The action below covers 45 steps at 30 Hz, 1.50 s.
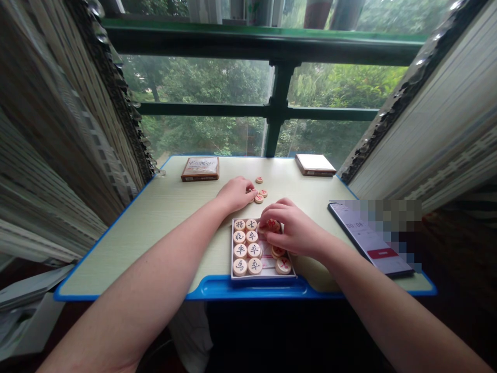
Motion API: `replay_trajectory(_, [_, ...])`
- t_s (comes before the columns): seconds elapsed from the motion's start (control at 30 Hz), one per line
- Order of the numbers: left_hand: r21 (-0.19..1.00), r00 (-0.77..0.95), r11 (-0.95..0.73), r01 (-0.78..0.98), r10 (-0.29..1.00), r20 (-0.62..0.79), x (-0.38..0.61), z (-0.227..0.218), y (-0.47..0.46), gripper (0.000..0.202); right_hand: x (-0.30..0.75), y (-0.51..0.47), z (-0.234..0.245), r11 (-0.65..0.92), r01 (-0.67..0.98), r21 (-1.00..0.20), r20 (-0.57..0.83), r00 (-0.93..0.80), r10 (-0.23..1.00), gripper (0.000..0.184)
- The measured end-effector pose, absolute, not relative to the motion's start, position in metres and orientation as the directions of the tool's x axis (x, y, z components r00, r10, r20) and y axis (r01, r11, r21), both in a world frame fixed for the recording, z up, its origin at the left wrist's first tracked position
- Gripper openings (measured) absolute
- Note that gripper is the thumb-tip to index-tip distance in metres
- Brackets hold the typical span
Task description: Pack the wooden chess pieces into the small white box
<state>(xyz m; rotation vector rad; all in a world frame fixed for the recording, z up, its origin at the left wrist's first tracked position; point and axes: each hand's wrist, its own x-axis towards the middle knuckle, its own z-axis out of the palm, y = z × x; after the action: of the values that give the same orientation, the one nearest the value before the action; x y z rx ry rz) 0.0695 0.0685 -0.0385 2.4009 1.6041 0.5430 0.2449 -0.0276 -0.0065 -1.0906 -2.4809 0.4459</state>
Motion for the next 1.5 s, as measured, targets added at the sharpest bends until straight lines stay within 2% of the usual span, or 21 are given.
replay_trajectory(0.27, [0.356, 0.349, -0.389, 0.85, 0.921, 0.174, 0.07, -0.0367, 0.0668, 0.038, 0.2476, -0.0289, -0.0052, 0.583, 0.65, -0.488, 0.166, -0.587, 0.793, 0.014])
replay_trajectory(0.6, [0.351, 0.354, -0.391, 0.851, 0.92, 0.168, 0.0699, -0.0361, 0.0659, 0.037, 0.2505, -0.0292, -0.0033, 0.604, 0.648, -0.465, 0.181, -0.598, 0.781, 0.019])
replay_trajectory(0.83, [0.344, 0.352, -0.386, 0.856, 0.922, 0.158, 0.0696, -0.0358, 0.0658, 0.037, 0.2494, -0.0289, -0.0033, 0.635, 0.618, -0.463, 0.18, -0.635, 0.751, 0.014])
replay_trajectory(1.17, [0.331, 0.355, -0.389, 0.859, 0.921, 0.16, 0.0699, -0.0357, 0.0659, 0.036, 0.2509, -0.026, -0.005, 0.609, 0.651, -0.452, 0.207, -0.588, 0.782, 0.019])
replay_trajectory(1.5, [0.318, 0.354, -0.379, 0.869, 0.925, 0.137, 0.0703, -0.0345, 0.0652, 0.036, 0.2451, -0.025, -0.0091, 0.548, 0.721, -0.424, 0.237, -0.496, 0.835, 0.007])
